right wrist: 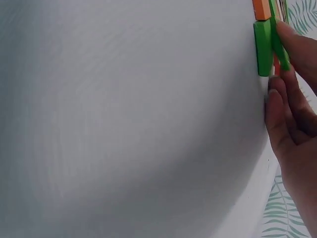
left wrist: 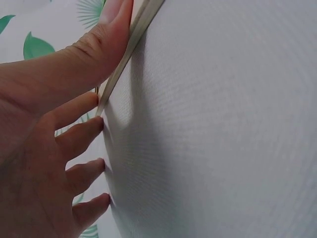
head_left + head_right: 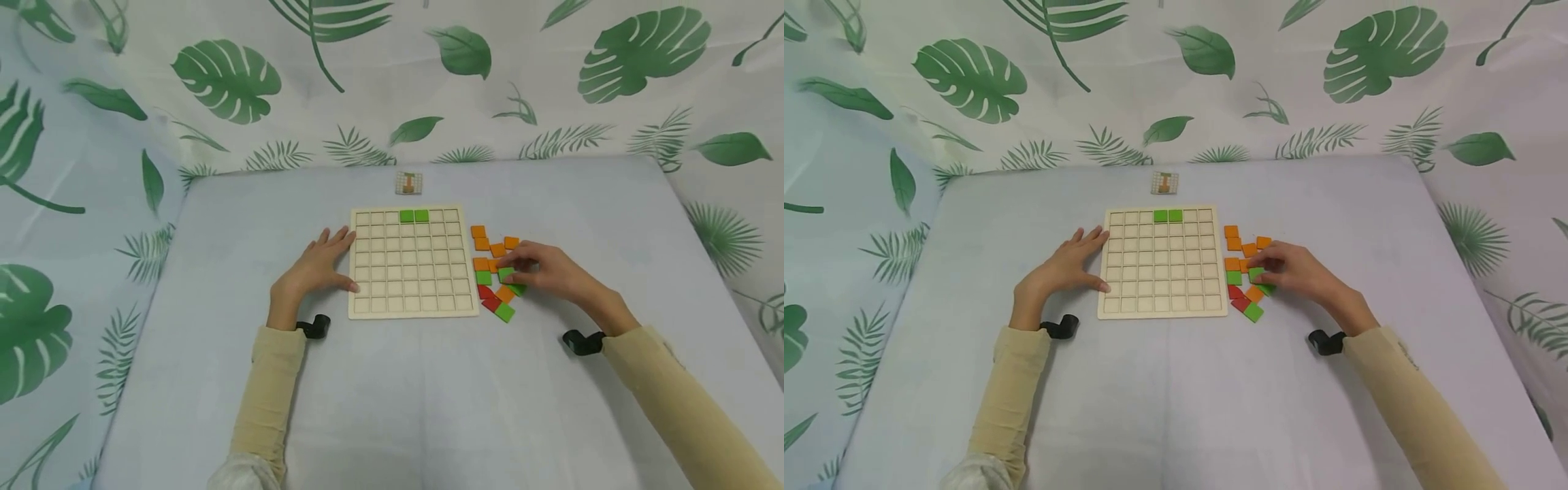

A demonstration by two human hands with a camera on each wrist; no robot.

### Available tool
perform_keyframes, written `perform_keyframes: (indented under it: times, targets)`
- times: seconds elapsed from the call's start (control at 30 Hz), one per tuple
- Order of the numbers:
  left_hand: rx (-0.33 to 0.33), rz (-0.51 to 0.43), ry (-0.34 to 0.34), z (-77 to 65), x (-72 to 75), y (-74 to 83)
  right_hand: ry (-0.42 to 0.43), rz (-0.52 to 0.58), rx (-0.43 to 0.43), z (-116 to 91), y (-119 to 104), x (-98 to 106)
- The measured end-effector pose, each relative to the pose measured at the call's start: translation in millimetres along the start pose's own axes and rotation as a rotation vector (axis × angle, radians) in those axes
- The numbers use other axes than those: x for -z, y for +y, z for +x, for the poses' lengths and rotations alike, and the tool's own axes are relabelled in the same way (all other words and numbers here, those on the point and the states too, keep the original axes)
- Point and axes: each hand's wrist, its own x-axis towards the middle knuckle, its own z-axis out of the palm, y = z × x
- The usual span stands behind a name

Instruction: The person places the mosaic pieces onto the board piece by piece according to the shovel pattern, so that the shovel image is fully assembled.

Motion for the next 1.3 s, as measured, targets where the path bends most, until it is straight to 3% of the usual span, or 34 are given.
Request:
perform_keyframes:
  times: [0.47, 0.9, 1.3]
  targets:
    - [0.01, 0.016, 0.006, -3.3, 0.7, 4.0, 0.025, 0.013, -0.099, 3, 2, 1]
    - [0.019, 0.026, 0.007, -3.1, 1.3, 3.3, 0.025, 0.081, -0.05, 12, -7, 2]
    - [0.014, 0.011, 0.004, -2.7, -0.4, 0.6, 0.013, 0.127, -0.055, 29, -18, -2]
